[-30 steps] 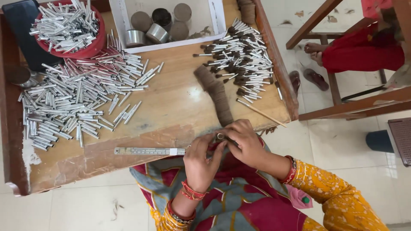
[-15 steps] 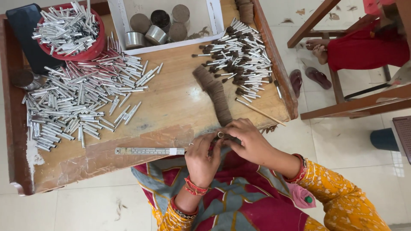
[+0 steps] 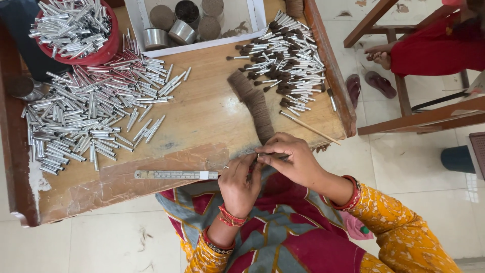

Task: Manually assembling small brushes by inserting fiber bundles into silver metal tubes and measuring them with a ruler.

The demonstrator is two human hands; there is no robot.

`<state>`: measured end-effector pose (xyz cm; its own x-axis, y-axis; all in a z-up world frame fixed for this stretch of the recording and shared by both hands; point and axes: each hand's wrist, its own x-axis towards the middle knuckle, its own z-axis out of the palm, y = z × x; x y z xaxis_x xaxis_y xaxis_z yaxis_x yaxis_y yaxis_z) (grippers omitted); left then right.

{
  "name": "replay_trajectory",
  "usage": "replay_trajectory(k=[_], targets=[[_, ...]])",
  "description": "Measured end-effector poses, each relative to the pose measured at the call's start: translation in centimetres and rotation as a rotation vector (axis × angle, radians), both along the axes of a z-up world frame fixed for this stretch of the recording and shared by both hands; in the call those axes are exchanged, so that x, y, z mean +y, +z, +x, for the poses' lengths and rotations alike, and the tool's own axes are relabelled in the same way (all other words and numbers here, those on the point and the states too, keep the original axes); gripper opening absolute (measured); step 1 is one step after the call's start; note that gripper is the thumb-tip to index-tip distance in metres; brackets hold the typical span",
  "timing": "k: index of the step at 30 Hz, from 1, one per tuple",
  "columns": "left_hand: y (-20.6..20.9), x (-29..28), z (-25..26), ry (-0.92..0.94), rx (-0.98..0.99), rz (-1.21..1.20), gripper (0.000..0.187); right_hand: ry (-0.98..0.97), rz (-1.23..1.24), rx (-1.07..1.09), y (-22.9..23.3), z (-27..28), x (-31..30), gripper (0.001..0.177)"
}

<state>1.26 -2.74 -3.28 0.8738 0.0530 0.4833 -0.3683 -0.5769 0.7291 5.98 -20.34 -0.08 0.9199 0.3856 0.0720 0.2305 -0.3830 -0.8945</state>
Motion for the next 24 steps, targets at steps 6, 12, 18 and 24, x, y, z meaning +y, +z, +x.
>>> replay_trajectory(k=[6, 12, 18, 24], targets=[[0.5, -0.1, 0.0, 0.001, -0.001, -0.003, 0.023, -0.037, 0.092, -0.017, -1.2, 0.0, 0.1, 0.014], [2.0, 0.0, -0.7, -0.023, 0.101, -0.184, 0.026, -0.176, 0.331, 0.109, -2.4, -1.1, -0.1, 0.011], [-0.4, 0.7, -2.9, -0.406, 0.648, -1.051, 0.023, -0.151, 0.605, 0.186, -1.1, -4.8, -0.3, 0.016], [-1.4, 1.4, -3.3, -0.637, 0.874, -1.426, 0.022, -0.102, 0.699, 0.147, -2.5, -6.9, -0.3, 0.016]])
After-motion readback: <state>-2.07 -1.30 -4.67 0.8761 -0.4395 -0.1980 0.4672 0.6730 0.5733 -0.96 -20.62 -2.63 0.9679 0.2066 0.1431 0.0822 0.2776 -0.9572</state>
